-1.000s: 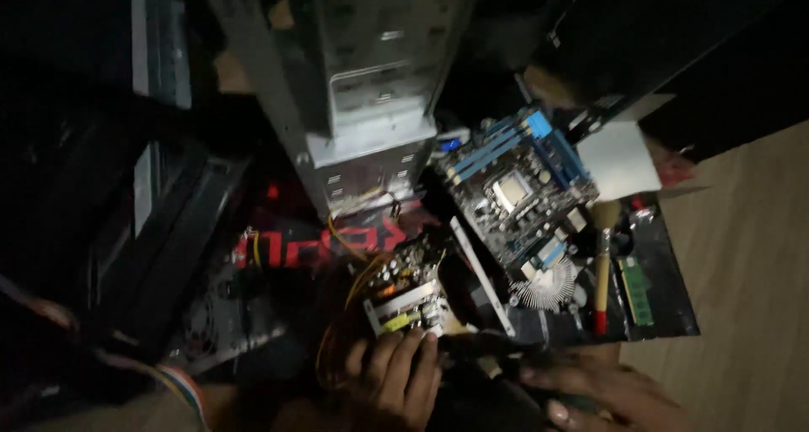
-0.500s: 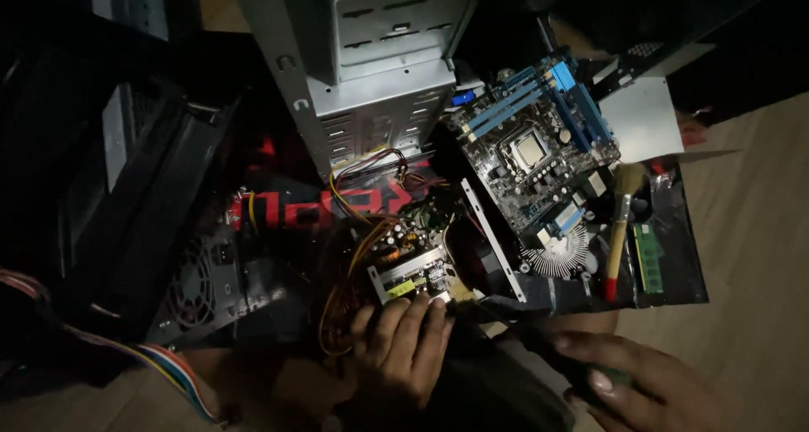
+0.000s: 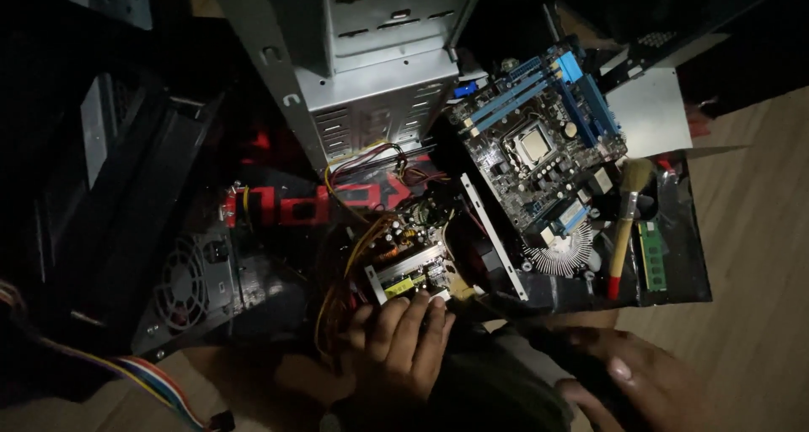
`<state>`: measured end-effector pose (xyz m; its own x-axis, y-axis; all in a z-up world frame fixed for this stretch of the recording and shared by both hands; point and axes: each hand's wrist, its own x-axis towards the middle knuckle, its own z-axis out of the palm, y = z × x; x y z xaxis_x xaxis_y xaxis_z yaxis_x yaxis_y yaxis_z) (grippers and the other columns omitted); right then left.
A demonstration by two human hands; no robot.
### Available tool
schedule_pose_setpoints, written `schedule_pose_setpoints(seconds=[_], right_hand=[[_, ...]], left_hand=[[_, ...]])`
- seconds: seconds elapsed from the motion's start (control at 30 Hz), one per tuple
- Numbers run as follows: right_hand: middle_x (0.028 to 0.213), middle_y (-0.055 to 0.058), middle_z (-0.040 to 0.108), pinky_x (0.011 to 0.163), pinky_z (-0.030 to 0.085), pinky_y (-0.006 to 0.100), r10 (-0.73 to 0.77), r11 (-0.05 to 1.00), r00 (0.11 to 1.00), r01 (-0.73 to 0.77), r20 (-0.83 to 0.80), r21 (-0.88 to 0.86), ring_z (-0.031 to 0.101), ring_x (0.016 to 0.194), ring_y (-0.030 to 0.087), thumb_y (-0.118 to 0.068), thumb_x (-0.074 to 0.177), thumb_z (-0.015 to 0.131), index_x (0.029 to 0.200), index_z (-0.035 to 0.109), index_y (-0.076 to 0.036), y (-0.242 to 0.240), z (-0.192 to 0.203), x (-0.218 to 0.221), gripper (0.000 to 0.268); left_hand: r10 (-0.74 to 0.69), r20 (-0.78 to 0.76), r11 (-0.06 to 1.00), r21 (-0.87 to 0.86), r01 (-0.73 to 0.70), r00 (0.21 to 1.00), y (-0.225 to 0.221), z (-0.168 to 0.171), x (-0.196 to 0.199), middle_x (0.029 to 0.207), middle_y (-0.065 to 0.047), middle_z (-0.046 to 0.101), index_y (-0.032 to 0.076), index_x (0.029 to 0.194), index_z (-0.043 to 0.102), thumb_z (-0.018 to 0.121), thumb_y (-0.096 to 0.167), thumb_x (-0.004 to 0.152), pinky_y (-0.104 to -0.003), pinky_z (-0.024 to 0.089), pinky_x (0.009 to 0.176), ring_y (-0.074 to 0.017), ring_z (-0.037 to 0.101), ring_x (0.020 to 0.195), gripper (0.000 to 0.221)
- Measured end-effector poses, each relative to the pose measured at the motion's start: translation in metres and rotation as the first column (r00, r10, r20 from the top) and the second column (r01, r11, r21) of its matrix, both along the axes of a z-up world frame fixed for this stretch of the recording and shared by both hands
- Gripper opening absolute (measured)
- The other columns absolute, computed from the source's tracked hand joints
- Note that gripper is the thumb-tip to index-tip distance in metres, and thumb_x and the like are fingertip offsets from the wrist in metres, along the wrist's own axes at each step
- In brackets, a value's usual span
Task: Reassembling a computer power supply by placing the internal circuit board into the metal casing and securing it with a screwdriver.
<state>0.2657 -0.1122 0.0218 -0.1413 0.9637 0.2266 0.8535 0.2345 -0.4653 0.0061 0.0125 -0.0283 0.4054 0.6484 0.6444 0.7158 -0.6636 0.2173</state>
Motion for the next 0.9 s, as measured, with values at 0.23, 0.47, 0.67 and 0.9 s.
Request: schedule_pose_setpoints(seconds=[0.23, 0.47, 0.67, 0.9], right_hand=[[0.144, 0.014, 0.065, 0.11, 0.062, 0.034, -0.178, 0.97, 0.914, 0.101, -0.364, -0.22, 0.07, 0.132, 0.025, -0.005, 0.086, 0.069, 0.139, 0.053, -0.006, 0.02, 0.031, -0.027, 0.055], [0.131, -0.011, 0.069, 0.067, 0.064, 0.025, -0.145, 0.956, 0.96, 0.199, 0.241, -0.217, 0.076, 0.106, 0.008, -0.04, 0.077, 0.078, 0.123, 0.063, -0.029, 0.033, 0.044, -0.025, 0.05], [0.08, 0.004, 0.079, 0.07, 0.06, 0.042, -0.411, 0.764, 0.759, 0.589, 0.506, -0.263, 0.077, 0.079, 0.027, -0.061, 0.062, 0.087, 0.103, 0.078, -0.025, 0.028, 0.034, -0.023, 0.055], [0.104, -0.005, 0.076, 0.078, 0.064, 0.038, -0.137, 0.784, 0.875, 0.382, 0.464, -0.489, 0.077, 0.09, 0.019, -0.064, 0.07, 0.081, 0.117, 0.068, -0.04, 0.013, -0.004, 0.001, 0.054]], left_hand=[[-0.079, 0.068, 0.997, -0.013, 0.08, 0.995, 0.005, 0.002, -0.004, 0.106, -0.01, 0.076, 0.008, 0.103, 0.077, 0.079, 0.018, 0.096, -0.044, 0.048, 0.082, -0.0218, 0.068, 0.096, 0.012], [-0.119, 0.02, 0.993, 0.011, 0.119, 0.993, 0.012, 0.019, -0.013, 0.103, -0.011, 0.074, 0.006, 0.105, 0.076, 0.073, 0.017, 0.1, -0.043, 0.053, 0.074, -0.0239, 0.068, 0.093, 0.013], [-0.051, 0.064, 0.999, 0.007, 0.051, 0.997, 0.003, 0.016, -0.008, 0.104, -0.01, 0.073, 0.009, 0.102, 0.077, 0.069, 0.017, 0.101, -0.045, 0.051, 0.083, -0.024, 0.067, 0.098, 0.012], [-0.007, -0.02, 1.0, 0.026, 0.008, 1.0, -0.001, 0.03, -0.008, 0.108, -0.009, 0.076, 0.01, 0.102, 0.077, 0.063, 0.009, 0.102, -0.042, 0.048, 0.084, -0.0224, 0.069, 0.097, 0.014]])
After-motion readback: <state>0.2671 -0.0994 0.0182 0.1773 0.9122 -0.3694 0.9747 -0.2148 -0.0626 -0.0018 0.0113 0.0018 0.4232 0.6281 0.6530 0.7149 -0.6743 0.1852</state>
